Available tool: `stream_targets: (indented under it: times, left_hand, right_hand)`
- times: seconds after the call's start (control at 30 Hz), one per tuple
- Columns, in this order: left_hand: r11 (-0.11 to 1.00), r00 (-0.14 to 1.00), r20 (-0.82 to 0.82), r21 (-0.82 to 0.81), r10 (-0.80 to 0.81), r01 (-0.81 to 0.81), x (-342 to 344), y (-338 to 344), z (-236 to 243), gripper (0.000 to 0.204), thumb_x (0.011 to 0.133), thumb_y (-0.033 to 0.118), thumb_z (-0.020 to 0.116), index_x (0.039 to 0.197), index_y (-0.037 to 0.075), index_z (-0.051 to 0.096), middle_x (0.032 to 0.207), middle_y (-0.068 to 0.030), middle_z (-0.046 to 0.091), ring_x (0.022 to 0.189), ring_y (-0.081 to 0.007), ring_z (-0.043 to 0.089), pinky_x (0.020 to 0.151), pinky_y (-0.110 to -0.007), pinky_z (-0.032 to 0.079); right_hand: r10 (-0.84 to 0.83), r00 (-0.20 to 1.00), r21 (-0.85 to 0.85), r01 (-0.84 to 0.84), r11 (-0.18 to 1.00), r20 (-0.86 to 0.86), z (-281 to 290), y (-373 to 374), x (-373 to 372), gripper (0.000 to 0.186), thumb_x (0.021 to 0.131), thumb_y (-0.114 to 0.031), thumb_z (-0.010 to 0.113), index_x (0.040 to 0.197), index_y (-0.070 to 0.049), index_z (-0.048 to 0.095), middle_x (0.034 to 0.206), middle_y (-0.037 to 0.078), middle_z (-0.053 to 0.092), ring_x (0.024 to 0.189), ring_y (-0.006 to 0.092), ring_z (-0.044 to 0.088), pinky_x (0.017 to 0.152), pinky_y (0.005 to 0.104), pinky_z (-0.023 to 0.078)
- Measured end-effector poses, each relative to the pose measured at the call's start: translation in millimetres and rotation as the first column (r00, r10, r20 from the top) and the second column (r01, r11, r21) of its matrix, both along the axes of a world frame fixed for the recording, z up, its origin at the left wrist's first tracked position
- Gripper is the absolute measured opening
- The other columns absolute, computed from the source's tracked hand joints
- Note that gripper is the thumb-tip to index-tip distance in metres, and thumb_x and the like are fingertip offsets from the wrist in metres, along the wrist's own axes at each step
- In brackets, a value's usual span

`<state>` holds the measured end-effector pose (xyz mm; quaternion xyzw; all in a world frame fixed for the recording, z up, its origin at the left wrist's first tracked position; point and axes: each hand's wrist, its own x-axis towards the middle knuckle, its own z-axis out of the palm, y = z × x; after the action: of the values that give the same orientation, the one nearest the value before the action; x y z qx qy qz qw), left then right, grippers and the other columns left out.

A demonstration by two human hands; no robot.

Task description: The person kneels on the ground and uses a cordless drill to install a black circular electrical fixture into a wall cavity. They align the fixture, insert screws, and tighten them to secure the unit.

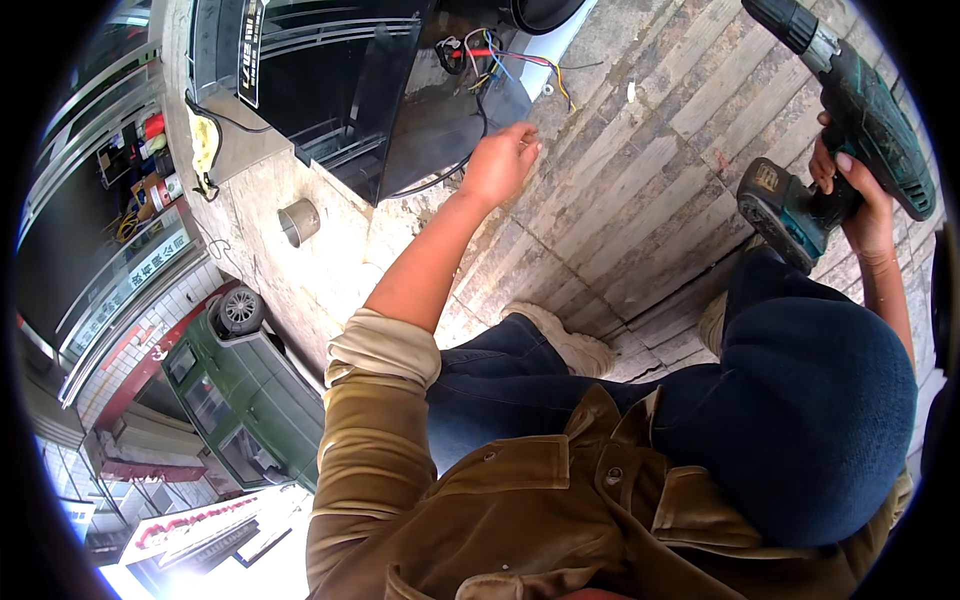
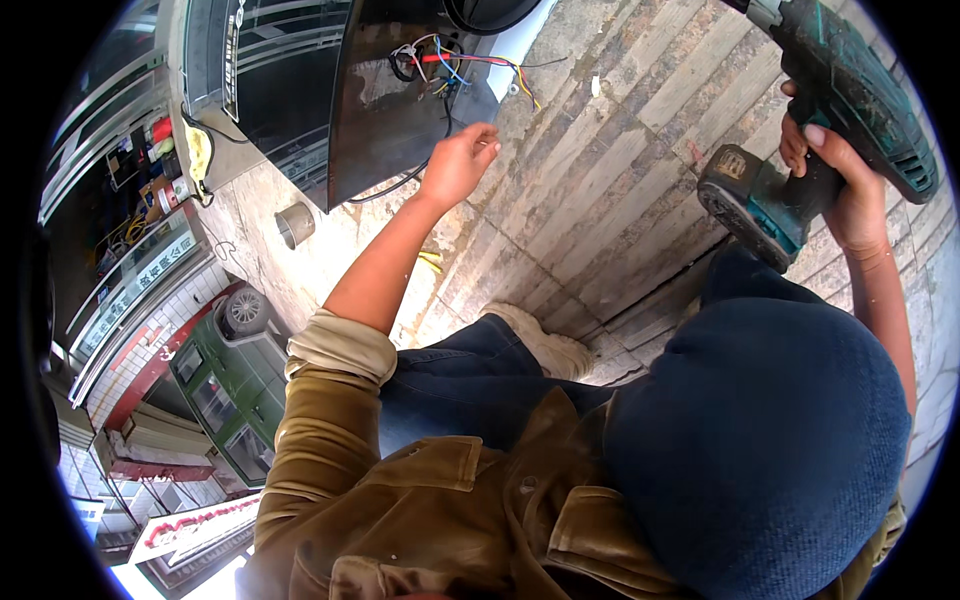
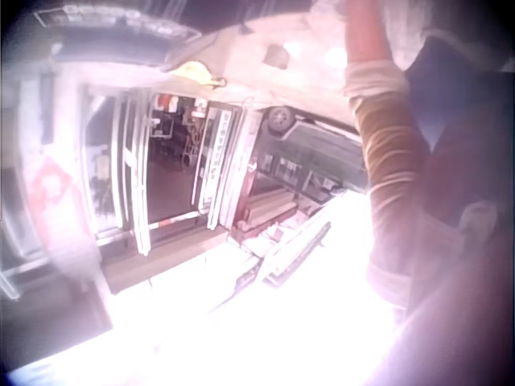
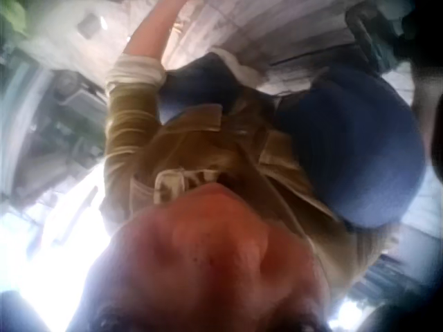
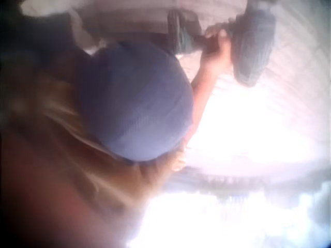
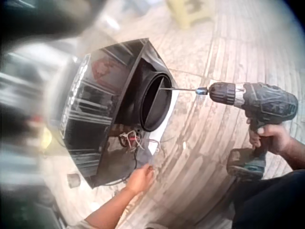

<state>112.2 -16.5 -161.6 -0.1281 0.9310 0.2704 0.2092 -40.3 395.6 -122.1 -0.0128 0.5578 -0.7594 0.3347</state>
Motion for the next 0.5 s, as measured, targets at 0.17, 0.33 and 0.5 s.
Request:
stream_targets:
  times: [0.17, 0.33, 0.5]
  left_hand:
    - [0.903, 0.965, -0.067, 0.373, 0.255, -0.213, -25.2, 13.3, -16.5, 0.035, 0.087, 0.016, 0.061, 0.116, -0.002, 0.053, 0.098, -0.0154, 0.067, 0.090, -0.0226, 0.067, 0.076, -0.032, 0.052]
    - [0.774, 0.890, -0.165, 0.575, 0.426, -0.264, -58.1, 31.9, -22.4, 0.054, 0.088, 0.015, 0.061, 0.130, -0.009, 0.036, 0.118, -0.0193, 0.058, 0.098, -0.0213, 0.062, 0.080, -0.029, 0.050]
    - [0.715, 0.817, -0.223, 0.636, 0.532, -0.291, -79.4, 23.5, -16.0, 0.056, 0.093, 0.016, 0.054, 0.137, -0.004, 0.026, 0.127, -0.0163, 0.050, 0.108, -0.0211, 0.057, 0.088, -0.033, 0.048]
  right_hand:
    - [0.150, 0.977, 0.298, -0.101, 0.949, -0.150, 52.5, 0.7, -8.1, 0.052, 0.082, -0.026, 0.057, 0.121, 0.005, 0.047, 0.071, 0.002, 0.046, 0.060, 0.0078, 0.042, 0.064, 0.0212, 0.036]
    - [0.177, 0.968, 0.522, -0.059, 0.851, -0.179, 86.1, -12.9, 24.8, 0.058, 0.082, -0.038, 0.057, 0.120, 0.004, 0.044, 0.064, 0.001, 0.042, 0.055, 0.0093, 0.041, 0.060, 0.0226, 0.036]
    - [0.165, 0.970, 0.515, -0.050, 0.856, -0.180, 92.2, -14.5, 62.5, 0.058, 0.084, -0.038, 0.054, 0.121, 0.004, 0.043, 0.065, 0.001, 0.042, 0.055, 0.0093, 0.041, 0.060, 0.0223, 0.036]
